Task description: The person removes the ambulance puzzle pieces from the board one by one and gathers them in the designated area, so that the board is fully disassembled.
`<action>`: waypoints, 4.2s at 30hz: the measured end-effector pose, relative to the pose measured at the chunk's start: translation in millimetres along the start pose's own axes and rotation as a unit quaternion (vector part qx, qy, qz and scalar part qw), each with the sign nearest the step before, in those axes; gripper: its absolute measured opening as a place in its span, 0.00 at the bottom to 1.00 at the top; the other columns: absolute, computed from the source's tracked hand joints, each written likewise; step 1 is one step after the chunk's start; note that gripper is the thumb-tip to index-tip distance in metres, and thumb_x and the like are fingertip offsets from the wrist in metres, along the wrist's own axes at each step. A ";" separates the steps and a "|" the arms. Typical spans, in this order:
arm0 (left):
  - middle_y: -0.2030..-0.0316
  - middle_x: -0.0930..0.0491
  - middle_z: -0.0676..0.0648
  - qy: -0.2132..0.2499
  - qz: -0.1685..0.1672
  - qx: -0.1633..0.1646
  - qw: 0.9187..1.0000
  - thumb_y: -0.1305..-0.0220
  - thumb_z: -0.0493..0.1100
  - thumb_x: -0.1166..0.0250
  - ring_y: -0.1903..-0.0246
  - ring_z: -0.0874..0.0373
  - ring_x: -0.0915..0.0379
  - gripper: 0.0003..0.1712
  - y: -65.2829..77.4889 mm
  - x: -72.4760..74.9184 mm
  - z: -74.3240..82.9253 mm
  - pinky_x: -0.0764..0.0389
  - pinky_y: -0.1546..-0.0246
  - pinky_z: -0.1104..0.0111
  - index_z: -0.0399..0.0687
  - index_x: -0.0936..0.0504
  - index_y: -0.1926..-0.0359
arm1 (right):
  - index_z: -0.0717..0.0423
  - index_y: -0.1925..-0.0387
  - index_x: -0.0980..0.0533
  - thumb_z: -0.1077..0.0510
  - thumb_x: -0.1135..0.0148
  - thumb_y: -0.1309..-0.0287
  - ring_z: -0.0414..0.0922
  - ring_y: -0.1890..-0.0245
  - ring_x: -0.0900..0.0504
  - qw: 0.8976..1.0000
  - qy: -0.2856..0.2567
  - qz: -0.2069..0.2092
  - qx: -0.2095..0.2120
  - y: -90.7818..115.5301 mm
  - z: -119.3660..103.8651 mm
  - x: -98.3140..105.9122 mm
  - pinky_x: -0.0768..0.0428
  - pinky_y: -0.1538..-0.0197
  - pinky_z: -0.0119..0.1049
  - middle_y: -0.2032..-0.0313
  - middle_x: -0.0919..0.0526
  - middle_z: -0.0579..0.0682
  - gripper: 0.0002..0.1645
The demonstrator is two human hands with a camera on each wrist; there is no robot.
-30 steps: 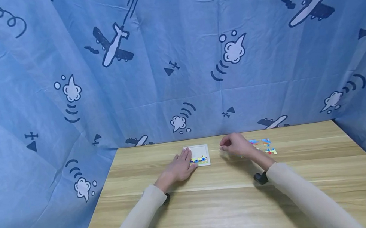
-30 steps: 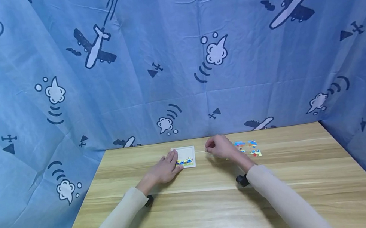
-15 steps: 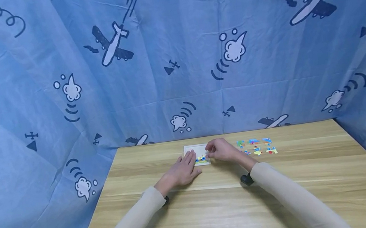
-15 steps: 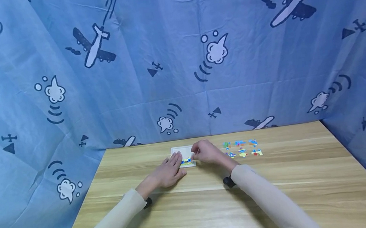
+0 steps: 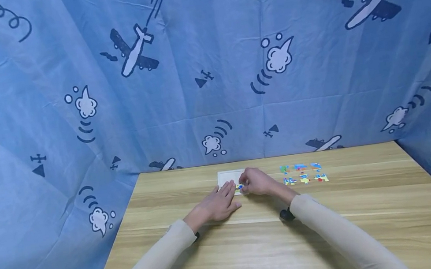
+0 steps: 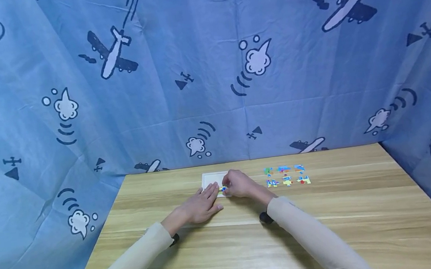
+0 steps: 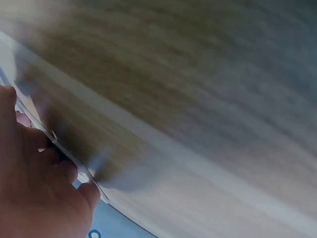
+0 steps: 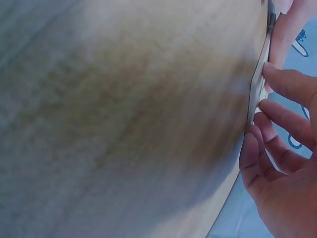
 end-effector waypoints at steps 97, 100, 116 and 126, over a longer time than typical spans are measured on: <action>0.15 0.54 0.43 -0.049 0.008 0.004 0.999 0.17 0.66 0.62 0.15 0.50 0.56 0.45 3.3 -0.3 5.7 0.46 0.15 0.53 0.42 0.52 0.15 | 0.65 0.54 0.13 0.60 0.26 0.36 0.44 0.68 0.10 0.956 -0.255 0.119 -0.081 91.2 43.8 72.4 0.12 0.64 0.38 0.64 0.08 0.59 0.13; 0.15 0.54 0.43 -0.048 0.009 0.004 0.999 0.17 0.66 0.61 0.15 0.50 0.56 0.45 2.3 -1.7 6.1 0.46 0.15 0.53 0.42 0.51 0.15 | 0.66 0.53 0.13 0.61 0.28 0.36 0.42 0.68 0.11 0.958 -0.248 0.117 -0.079 101.7 49.8 80.1 0.12 0.65 0.36 0.62 0.08 0.62 0.13; 0.15 0.55 0.43 -0.054 0.016 -0.002 0.998 0.17 0.67 0.63 0.15 0.50 0.57 0.45 2.4 -4.3 5.4 0.45 0.15 0.52 0.42 0.52 0.15 | 0.68 0.52 0.13 0.63 0.29 0.35 0.38 0.65 0.10 0.960 -0.223 0.123 -0.115 154.9 84.2 105.6 0.09 0.61 0.40 0.55 0.09 0.65 0.13; 0.14 0.56 0.44 -0.049 0.012 0.000 0.999 0.17 0.67 0.64 0.14 0.50 0.58 0.45 4.1 -9.4 7.4 0.46 0.15 0.53 0.42 0.53 0.15 | 0.76 0.48 0.17 0.66 0.32 0.34 0.34 0.64 0.11 0.952 -0.246 0.107 -0.149 185.1 113.0 96.4 0.09 0.58 0.36 0.55 0.09 0.67 0.17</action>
Point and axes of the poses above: each hand's wrist, its own y-axis away from the middle knuckle, its own x-axis out of the back of the hand, z = x × y, the point moved 2 cm from there along -y, towards the middle knuckle
